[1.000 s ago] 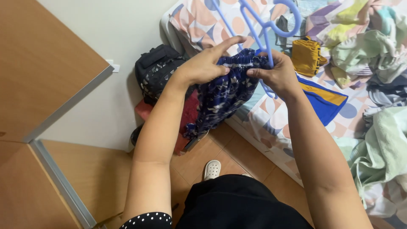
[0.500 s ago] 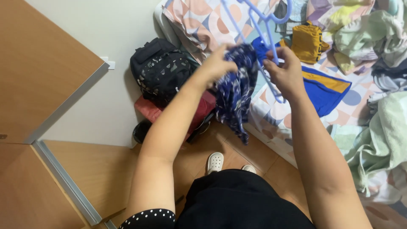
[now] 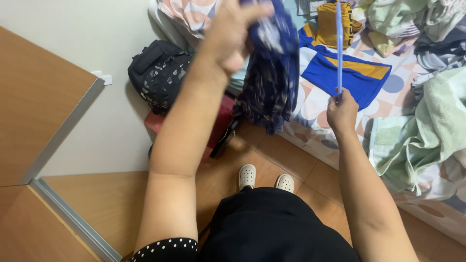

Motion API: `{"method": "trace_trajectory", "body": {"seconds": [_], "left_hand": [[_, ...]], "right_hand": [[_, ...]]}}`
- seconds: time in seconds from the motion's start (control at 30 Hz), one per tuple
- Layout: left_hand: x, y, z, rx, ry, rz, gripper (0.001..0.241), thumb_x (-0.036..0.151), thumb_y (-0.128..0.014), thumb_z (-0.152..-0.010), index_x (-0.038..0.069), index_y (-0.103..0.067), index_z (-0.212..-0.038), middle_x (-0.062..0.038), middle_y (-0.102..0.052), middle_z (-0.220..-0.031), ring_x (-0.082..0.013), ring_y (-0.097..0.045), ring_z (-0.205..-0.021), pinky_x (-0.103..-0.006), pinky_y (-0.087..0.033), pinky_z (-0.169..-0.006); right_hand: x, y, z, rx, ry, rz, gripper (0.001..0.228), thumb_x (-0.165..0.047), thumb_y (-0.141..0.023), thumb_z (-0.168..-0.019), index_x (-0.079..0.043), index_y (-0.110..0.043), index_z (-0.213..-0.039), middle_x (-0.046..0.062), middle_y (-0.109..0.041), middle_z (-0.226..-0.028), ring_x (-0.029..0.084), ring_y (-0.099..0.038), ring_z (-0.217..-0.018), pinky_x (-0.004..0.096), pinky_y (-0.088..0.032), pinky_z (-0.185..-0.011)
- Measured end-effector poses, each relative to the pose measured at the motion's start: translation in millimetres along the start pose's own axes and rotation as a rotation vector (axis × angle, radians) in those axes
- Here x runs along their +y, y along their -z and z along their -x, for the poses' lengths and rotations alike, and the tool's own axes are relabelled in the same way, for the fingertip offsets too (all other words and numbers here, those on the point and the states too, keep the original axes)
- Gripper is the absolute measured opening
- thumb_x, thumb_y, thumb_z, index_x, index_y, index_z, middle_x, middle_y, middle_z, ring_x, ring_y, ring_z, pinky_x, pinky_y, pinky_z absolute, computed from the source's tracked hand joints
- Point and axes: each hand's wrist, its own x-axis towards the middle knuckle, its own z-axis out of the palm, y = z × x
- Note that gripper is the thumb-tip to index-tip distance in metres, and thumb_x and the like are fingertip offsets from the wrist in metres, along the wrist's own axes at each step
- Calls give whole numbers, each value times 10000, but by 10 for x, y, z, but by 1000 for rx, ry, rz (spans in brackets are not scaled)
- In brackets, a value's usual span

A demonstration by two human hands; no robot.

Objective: The person hangs several pieces of clothing on hangers and places them in a wardrobe, then folds a t-shirt on the bed.

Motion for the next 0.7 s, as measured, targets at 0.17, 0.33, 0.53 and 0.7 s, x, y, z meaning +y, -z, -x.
{"method": "trace_trajectory", "body": {"seconds": [0.17, 0.33, 0.53, 0.7], "left_hand": [[-325, 339, 144, 107, -620, 241, 498, 383, -504, -1111, -3, -490, -1425, -57, -651, -886, -139, -632, -714, -276, -550, -604], [-1702, 669, -158, 602, -342, 376, 630, 388, -475, -1016, 171, -322, -1587, 18, -568, -1321, -149, -536, -1154, -345, -416, -1020], [-1464, 611, -381, 13, -181, 853, 642, 495, -493, -1039, 3, -474, -1450, -166, -561, -1404, -328, -500, -1287, -480, -376, -1109], [-1633, 522, -619, -204, -154, 857, 544, 339, -579, -977, -45, -547, -1360, -183, -635, -1347, -325, -584, -1272, -470, -430, -1131]], "right_hand": [[-285, 181, 50, -6, -219, -645, 204, -98, -565, -1034, -42, -598, -1227, 59, -717, -904, 125, -660, -593, 307, -536, -528], [-425, 248, 91, 5, -216, -399, 190, -112, -589, -1087, -15, -660, -1234, 104, -729, -853, 121, -617, -620, 288, -478, -547], [403, -162, 233, -29, -258, -368, 227, -36, -641, -1000, 42, -604, -1209, 142, -734, -885, 108, -641, -676, 275, -486, -574], [498, 17, 338, -26, -353, -628, 214, -13, -574, -1000, 52, -587, -1203, 126, -718, -931, 126, -618, -613, 278, -506, -532]]}}
